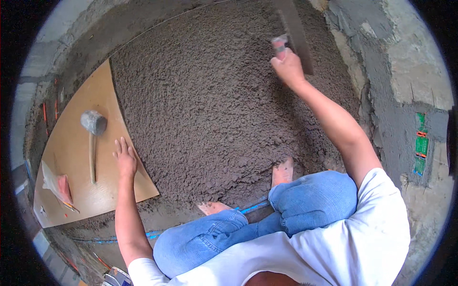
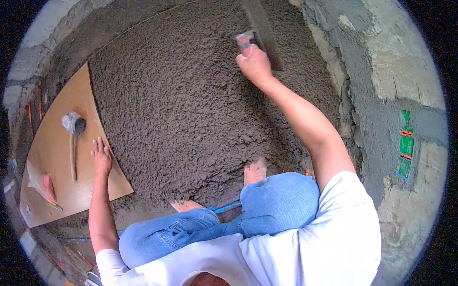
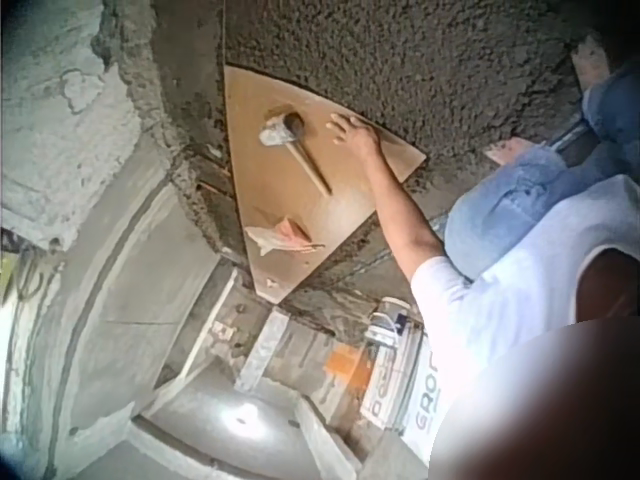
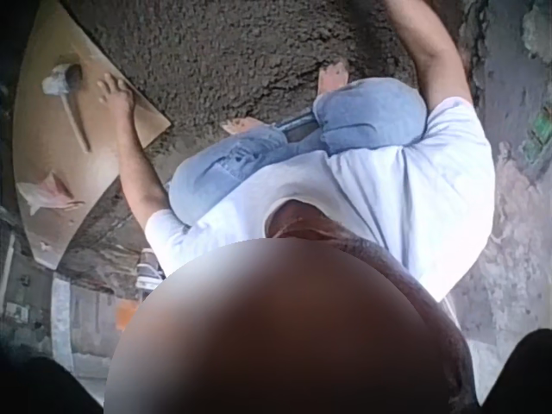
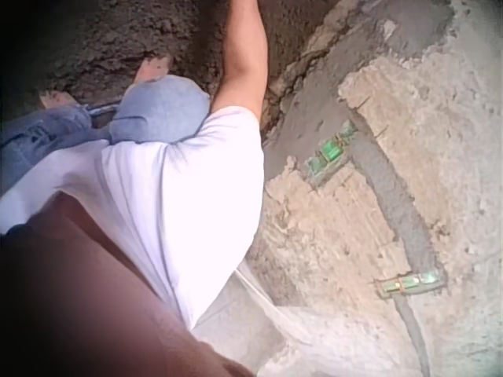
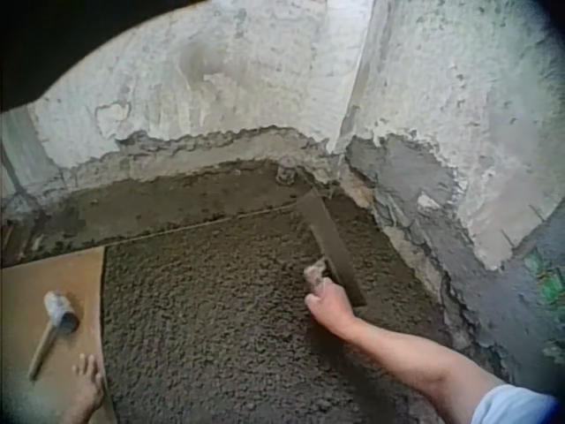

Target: Leveling a cement and sand mixture on the floor using a notched trowel.

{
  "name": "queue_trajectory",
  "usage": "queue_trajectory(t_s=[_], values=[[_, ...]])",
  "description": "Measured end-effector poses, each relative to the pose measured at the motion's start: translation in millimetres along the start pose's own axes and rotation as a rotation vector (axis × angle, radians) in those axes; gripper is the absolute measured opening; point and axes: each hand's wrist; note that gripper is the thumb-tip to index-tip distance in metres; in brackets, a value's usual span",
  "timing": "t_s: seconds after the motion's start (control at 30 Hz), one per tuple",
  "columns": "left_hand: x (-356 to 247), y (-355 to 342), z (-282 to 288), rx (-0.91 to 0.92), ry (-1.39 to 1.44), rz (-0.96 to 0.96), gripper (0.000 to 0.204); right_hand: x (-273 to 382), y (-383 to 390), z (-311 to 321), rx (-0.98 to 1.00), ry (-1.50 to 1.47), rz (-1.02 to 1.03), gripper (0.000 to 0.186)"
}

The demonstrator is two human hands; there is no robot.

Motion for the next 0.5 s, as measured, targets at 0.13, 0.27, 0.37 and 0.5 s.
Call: queue_trajectory(t_s=[0.13,0.27,0.37,0.5], values=[[-3.6,-3.5,-3.1,-0.007,0.015,0.010,0.052,-0.3,-9.0,-2.6,0.406,0.146,0.078,0.029],[0.8,-5.6,-5.7,-0.051,0.017,-0.023,0.052,1.3,-4.3,-6.8,0.034,-0.088,0.011,0.030],[-1.2,-6.4,-3.5,-0.031,0.006,-0.026,0.052,3.9,-5.0,-10.9,0.431,0.131,0.049,0.031],[5.7,-0.2,-0.5,-0.016,0.014,-0.003,0.052,17.6,3.5,1.7,0.186,-0.043,-0.060,0.032]])
Point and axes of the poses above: each hand's wrist, its own y-axis away from the middle knuckle, its own z-axis out of the back of the hand, x = y × z, and after that the axes turned 10 degrees about -x, right-handed
